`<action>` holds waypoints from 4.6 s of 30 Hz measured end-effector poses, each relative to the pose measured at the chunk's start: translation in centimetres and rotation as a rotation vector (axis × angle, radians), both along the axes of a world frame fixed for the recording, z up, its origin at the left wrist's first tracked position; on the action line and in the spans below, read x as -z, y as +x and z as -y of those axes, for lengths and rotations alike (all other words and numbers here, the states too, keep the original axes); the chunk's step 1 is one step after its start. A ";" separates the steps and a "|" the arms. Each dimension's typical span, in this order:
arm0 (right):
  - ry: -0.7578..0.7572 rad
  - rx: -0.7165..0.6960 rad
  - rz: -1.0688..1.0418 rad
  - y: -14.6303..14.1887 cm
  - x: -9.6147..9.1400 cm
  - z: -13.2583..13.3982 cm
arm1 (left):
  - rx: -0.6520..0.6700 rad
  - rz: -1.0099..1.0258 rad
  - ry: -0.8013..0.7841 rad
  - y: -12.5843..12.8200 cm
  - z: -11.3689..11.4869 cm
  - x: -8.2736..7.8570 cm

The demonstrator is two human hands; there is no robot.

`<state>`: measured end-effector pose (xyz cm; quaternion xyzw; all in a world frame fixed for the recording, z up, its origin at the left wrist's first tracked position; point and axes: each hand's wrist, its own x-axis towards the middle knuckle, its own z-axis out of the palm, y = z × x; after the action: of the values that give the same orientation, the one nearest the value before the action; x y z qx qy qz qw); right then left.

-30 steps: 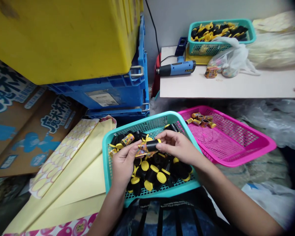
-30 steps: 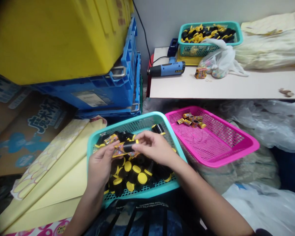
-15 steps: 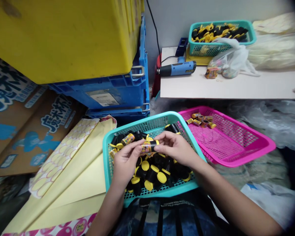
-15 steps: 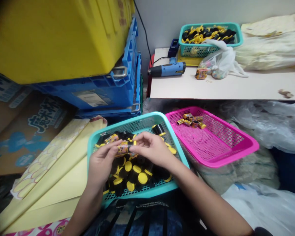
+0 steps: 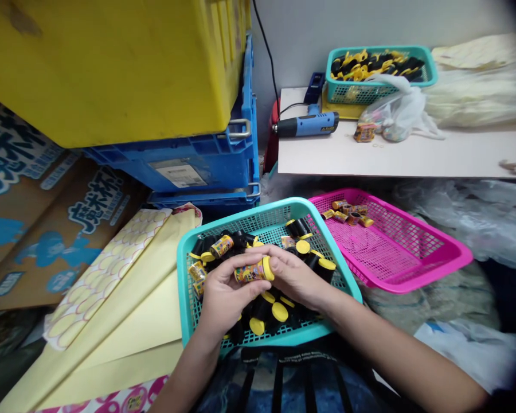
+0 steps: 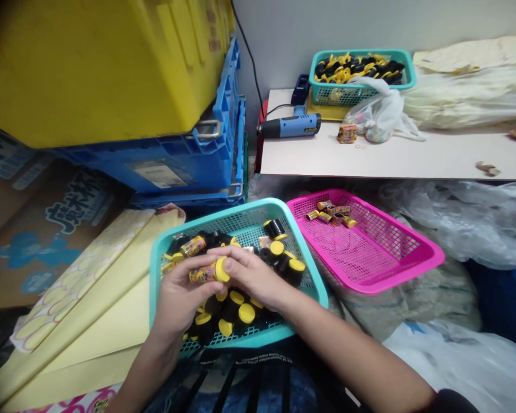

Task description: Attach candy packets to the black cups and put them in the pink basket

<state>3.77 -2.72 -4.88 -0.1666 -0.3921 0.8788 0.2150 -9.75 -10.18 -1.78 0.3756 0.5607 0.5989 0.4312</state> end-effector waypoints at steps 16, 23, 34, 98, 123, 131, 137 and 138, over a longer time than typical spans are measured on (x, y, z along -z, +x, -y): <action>0.700 0.236 0.619 2.2 -1.5 -4.7 | 0.079 -0.589 -0.020 -5.8 3.5 0.2; 1.329 -0.230 1.103 -2.0 -0.5 -6.3 | -0.041 -1.126 -0.116 -7.4 4.2 4.2; 1.384 -0.192 0.783 -6.2 0.2 -6.0 | -0.327 -1.029 0.073 -7.3 2.1 3.0; 0.940 0.398 0.554 0.1 -1.6 -2.1 | -0.109 0.073 -0.120 -0.6 -2.5 1.0; 0.402 0.303 0.412 3.1 -2.7 -4.8 | -0.063 -0.233 -0.110 -1.5 -2.2 1.4; 0.469 0.278 0.454 2.7 -1.8 -4.0 | 0.053 0.017 -0.180 -0.9 -1.9 0.2; 0.276 0.216 0.160 1.7 -1.4 -2.3 | 0.071 0.148 -0.124 -0.2 -1.5 -0.1; 0.218 0.219 0.124 1.5 -1.3 -1.9 | 0.081 0.189 -0.107 -0.1 -1.5 0.0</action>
<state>5.23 -0.79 -3.55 -0.2380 -0.4772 0.7903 0.3017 -9.84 -8.69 -1.82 0.3162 0.5334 0.5828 0.5252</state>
